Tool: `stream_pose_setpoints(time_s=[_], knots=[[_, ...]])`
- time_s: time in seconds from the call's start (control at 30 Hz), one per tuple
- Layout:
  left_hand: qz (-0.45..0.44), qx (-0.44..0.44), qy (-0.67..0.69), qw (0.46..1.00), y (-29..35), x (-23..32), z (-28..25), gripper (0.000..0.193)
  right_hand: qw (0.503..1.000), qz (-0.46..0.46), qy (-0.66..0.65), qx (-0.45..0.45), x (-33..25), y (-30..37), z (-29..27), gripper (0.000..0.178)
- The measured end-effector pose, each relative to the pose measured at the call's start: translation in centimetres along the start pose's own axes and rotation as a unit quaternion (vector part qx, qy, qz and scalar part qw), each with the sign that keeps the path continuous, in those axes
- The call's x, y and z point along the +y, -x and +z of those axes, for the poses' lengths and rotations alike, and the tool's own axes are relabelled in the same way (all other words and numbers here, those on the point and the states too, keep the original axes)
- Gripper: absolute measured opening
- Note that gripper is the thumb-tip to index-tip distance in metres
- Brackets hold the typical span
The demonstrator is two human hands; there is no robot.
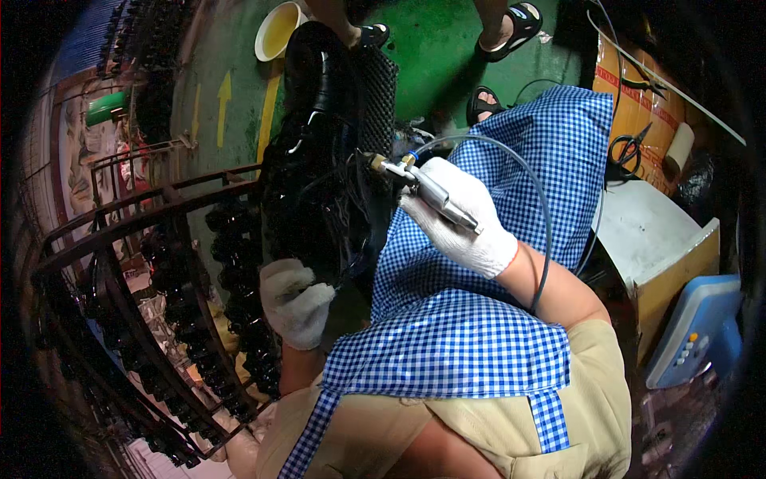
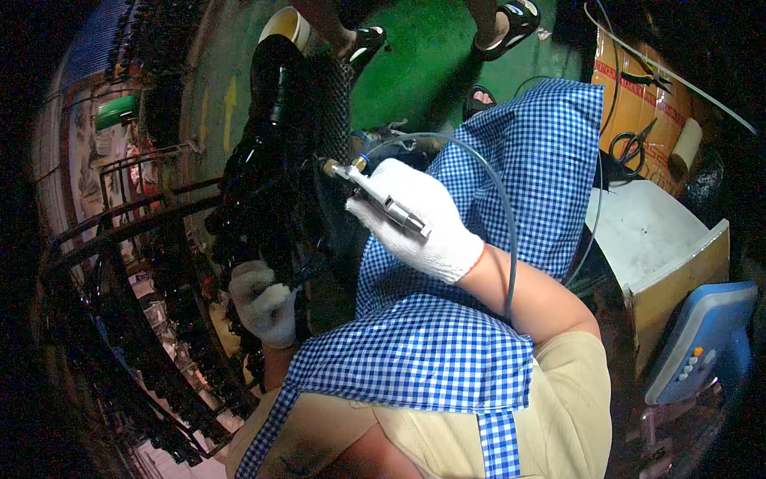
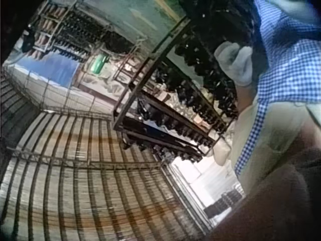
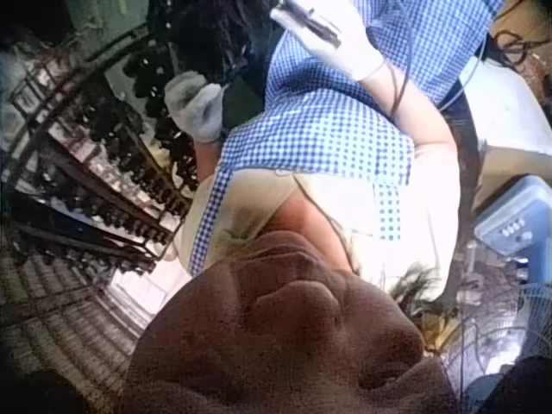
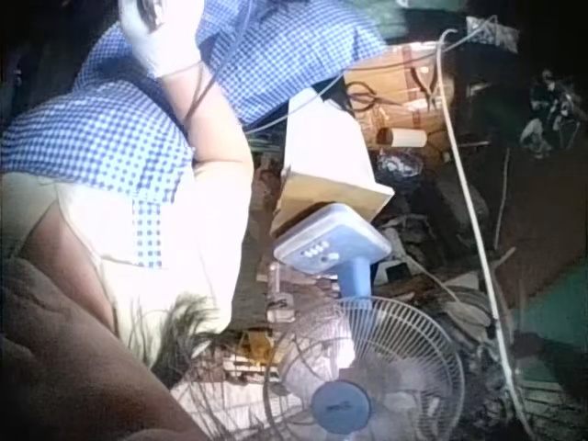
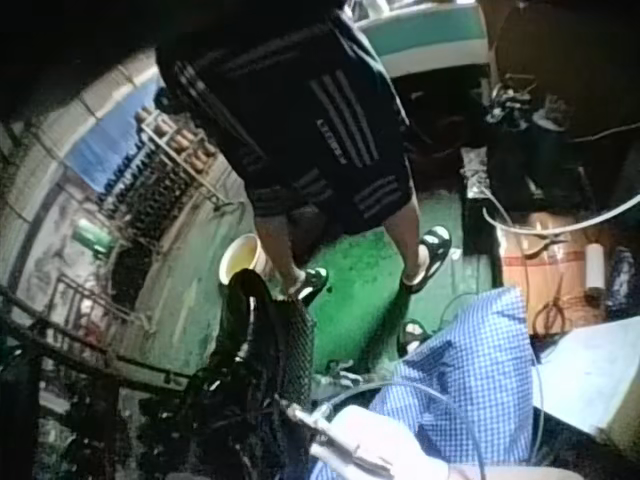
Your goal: Applying adhesive to the edge of a shoe sole using a hand-held applicator tool.
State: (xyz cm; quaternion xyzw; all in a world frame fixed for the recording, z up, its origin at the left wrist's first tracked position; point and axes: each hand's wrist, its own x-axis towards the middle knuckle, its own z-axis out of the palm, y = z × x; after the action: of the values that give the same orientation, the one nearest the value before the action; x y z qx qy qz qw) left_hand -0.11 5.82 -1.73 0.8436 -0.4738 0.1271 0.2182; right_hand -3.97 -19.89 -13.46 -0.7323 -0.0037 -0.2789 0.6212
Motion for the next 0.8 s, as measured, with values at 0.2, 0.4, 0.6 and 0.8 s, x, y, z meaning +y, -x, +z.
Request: stream_pose_setpoints(time_s=[0.2, 0.4, 0.6, 0.8], knots=[[0.005, -0.009, 0.008, 1.0, -0.2, 0.1, -0.1, 0.047, 0.999, 0.018, -0.02, -0.044, -0.5, 0.9, -0.7, 0.016], [0.035, -0.067, 0.002, 0.997, -2.0, 1.0, -0.7, 0.041, 0.991, 0.049, -0.021, -0.124, -1.3, 2.8, -2.8, 0.018], [0.094, -0.167, -0.071, 0.979, -6.2, 2.5, -1.6, 0.038, 0.987, 0.056, -0.043, -0.146, -1.8, 4.8, -4.5, 0.017], [0.193, -0.22, -0.124, 0.948, -11.0, 3.8, -1.1, 0.031, 0.983, 0.089, -0.014, -0.158, -2.5, 6.4, -6.2, 0.023]])
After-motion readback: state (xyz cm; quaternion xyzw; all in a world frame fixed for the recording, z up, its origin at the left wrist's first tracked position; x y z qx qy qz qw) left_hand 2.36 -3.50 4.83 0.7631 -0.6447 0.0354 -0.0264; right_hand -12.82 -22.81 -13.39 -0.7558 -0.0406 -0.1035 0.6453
